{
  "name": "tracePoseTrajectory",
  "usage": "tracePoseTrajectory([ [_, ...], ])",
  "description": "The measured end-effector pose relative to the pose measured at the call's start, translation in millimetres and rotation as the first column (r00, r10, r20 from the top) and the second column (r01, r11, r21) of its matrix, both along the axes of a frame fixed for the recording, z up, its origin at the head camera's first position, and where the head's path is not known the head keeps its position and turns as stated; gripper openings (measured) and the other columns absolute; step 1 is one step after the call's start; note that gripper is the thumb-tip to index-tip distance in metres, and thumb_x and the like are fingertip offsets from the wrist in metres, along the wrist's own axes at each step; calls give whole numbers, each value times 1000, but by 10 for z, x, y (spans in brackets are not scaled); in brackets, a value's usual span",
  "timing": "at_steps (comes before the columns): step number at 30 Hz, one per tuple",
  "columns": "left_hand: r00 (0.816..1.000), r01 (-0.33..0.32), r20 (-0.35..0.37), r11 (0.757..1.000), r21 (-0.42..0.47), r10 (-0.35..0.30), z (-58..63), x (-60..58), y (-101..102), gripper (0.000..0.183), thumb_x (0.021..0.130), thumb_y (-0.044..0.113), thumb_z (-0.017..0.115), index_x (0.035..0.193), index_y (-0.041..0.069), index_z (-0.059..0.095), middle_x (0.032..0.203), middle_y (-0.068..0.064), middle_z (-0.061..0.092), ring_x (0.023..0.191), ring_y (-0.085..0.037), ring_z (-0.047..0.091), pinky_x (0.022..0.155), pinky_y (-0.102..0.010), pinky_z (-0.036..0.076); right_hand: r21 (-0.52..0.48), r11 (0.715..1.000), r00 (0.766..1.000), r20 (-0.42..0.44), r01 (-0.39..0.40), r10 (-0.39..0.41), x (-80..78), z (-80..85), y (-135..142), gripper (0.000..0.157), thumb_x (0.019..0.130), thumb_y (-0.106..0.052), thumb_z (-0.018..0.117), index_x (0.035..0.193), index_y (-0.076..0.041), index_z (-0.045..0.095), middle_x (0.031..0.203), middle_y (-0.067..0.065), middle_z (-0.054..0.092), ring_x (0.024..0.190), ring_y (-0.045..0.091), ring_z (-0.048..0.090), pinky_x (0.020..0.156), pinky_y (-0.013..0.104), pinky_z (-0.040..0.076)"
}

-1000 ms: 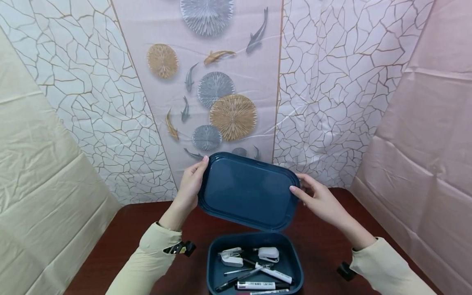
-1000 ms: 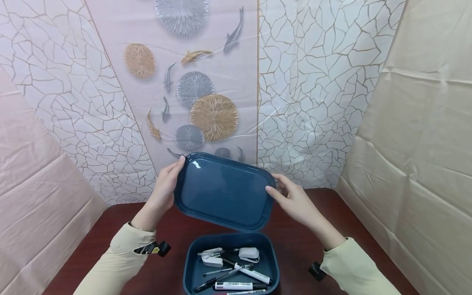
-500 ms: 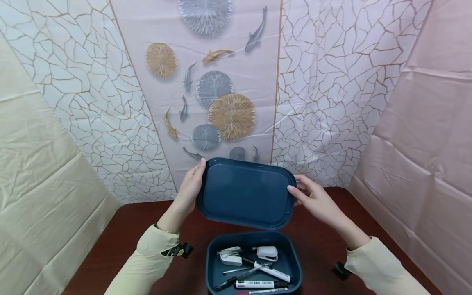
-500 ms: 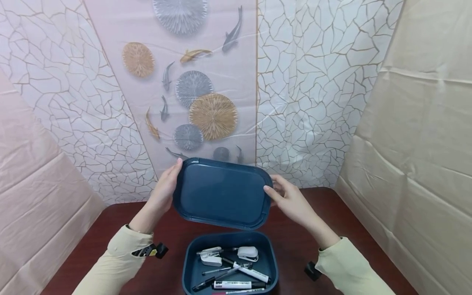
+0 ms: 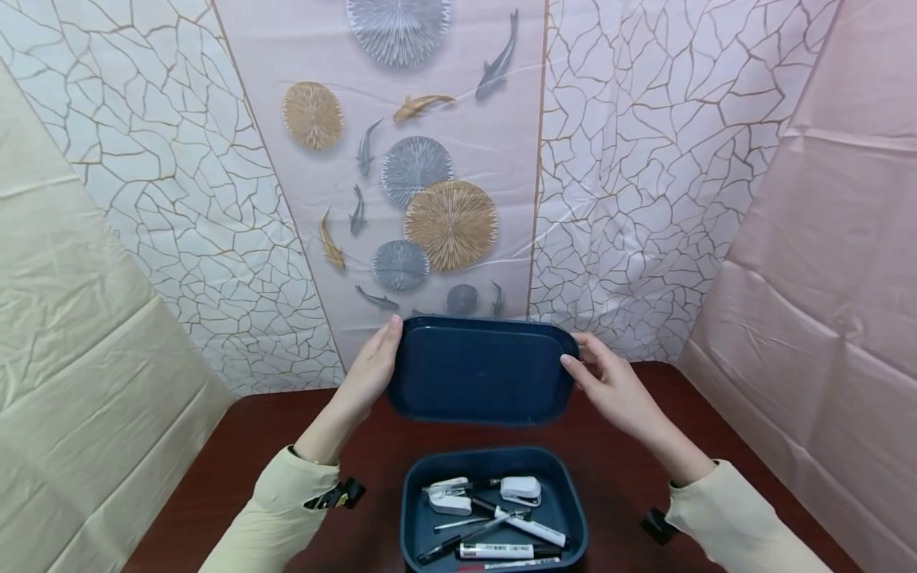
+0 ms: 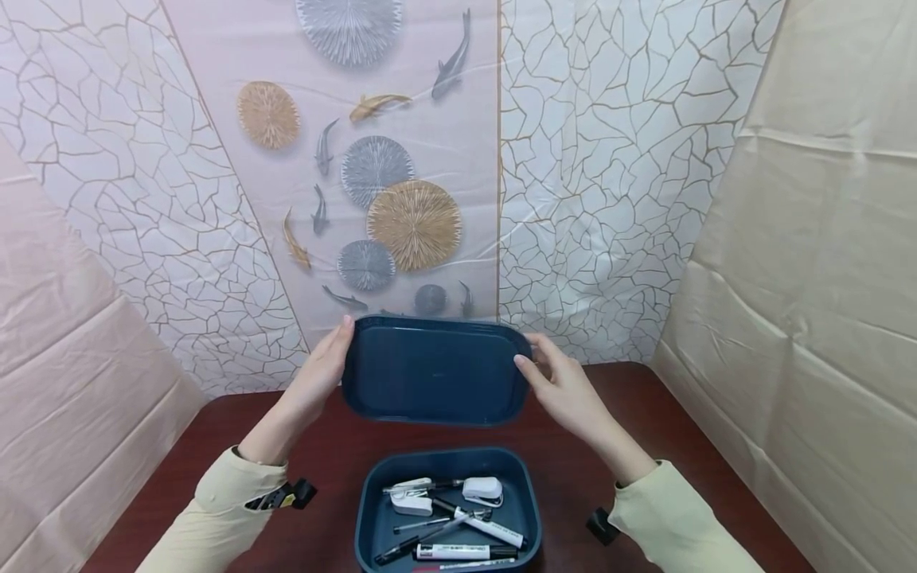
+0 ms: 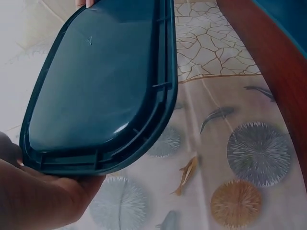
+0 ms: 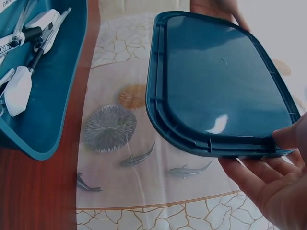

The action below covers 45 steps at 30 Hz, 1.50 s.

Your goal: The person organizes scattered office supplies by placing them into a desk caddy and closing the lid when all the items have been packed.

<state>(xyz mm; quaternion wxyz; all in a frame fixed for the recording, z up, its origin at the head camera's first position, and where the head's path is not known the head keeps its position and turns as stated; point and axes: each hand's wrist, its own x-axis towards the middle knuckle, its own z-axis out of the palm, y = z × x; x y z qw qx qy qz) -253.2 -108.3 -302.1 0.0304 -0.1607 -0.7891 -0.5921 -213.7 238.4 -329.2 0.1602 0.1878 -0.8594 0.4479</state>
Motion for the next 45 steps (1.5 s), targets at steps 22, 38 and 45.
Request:
tracePoseTrajectory([
  [22,947,321,-45,926,198,-319,-154,168,-199,75,103,65,17,137,6,49,135,-7,51,135,-21,39,116,-58,20,-103,994,961,-276,-37,7,42,-77,-29,22,104,-5,55,125,-12,59,110,6,71,97,13,67,77,20,50],
  [38,928,373,-141,871,320,-345,-197,261,-4,69,109,52,16,155,3,29,161,-11,19,149,-25,13,119,-54,1,-96,958,923,-310,-269,228,24,-83,-53,50,104,7,43,150,-6,26,156,14,37,143,15,35,106,20,32],
  [45,934,356,-144,869,343,-326,-271,275,43,63,111,43,23,160,4,20,166,-8,17,153,-22,4,117,-60,-7,-178,884,880,-295,-433,372,33,-156,-13,55,110,-18,41,156,-5,15,164,18,16,151,20,15,116,28,19],
])
